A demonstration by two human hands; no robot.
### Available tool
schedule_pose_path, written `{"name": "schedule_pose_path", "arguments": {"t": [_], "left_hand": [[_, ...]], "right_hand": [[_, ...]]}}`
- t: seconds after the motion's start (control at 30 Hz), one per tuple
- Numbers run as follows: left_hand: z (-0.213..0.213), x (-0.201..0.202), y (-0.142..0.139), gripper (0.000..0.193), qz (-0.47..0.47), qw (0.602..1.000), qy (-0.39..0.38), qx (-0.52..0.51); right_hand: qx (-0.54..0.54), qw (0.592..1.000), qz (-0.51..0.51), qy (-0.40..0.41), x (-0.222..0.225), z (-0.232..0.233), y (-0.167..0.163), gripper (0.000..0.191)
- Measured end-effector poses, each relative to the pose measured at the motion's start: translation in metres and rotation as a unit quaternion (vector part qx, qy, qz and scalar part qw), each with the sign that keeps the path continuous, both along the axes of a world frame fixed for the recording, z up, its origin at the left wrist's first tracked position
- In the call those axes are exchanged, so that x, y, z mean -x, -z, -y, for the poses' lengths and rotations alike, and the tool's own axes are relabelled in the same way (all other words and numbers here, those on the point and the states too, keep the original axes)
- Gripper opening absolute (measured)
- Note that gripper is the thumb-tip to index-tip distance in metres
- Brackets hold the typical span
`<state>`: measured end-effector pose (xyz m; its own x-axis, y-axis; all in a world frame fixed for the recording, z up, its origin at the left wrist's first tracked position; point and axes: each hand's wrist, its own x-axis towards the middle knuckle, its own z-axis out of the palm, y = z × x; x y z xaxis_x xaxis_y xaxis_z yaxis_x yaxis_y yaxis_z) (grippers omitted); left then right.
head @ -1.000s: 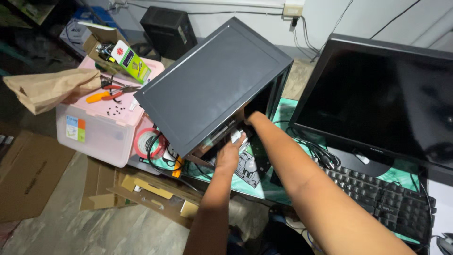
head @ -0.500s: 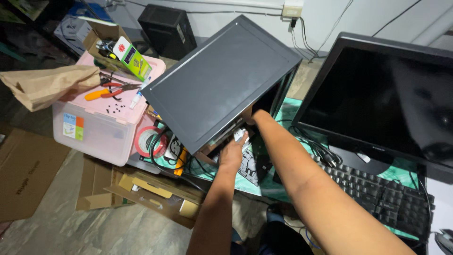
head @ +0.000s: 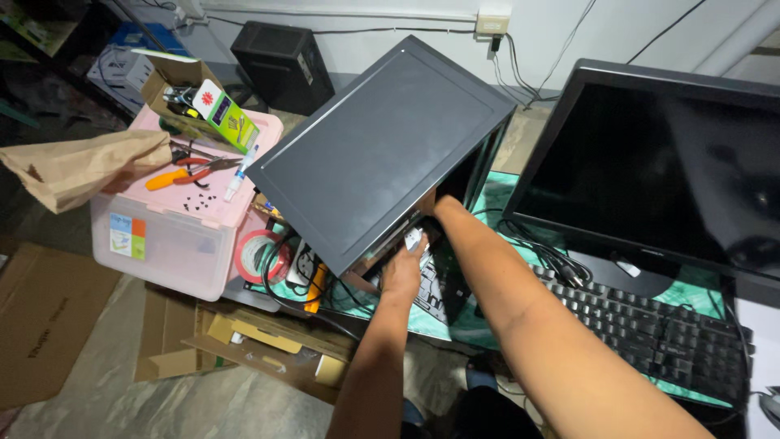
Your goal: The person removes a hard drive from a computer case, then reconnects its power and data cables. The person also handles a screwdriver and a roll of tape while working at the bench.
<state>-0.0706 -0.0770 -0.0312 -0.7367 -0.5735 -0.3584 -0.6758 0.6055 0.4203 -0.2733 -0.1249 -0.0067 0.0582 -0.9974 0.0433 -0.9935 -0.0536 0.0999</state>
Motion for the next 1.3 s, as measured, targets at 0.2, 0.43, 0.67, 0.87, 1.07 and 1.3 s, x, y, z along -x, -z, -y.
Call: {"name": "schedule_pose_path", "arguments": {"t": [0.2, 0.43, 0.67, 0.87, 1.07, 1.3], "left_hand": [[0.0, 0.0, 0.017, 0.065, -0.146, 0.988, -0.002, 0.058], [-0.003, -0.004, 0.004, 0.044, -0.057, 0.998, -0.022, -0.002], [-0.012, -0.001, 0.023, 0.027, -0.197, 0.952, -0.232, -0.015], [-0.011, -0.002, 0.016, 0.038, -0.359, 0.874, -0.264, -0.197], [0.011, -0.011, -0.002, 0.034, -0.217, 0.944, -0.195, -0.152], [0.01, -0.014, -0.011, 0.037, -0.119, 0.992, -0.037, 0.034]], "right_hand": [[-0.013, 0.995, 0.093, 0.029, 0.004, 0.005, 0.0, 0.057], [-0.143, 0.923, 0.242, 0.263, -0.013, -0.014, -0.019, 0.052], [-0.155, 0.889, 0.257, 0.345, -0.085, -0.09, -0.049, 0.043], [-0.069, 0.926, 0.332, 0.167, -0.129, -0.143, -0.009, 0.05], [0.006, 0.825, 0.562, 0.061, -0.099, -0.162, 0.024, 0.044], [0.116, 0.87, 0.453, 0.159, -0.056, -0.135, 0.014, 0.023]]}}
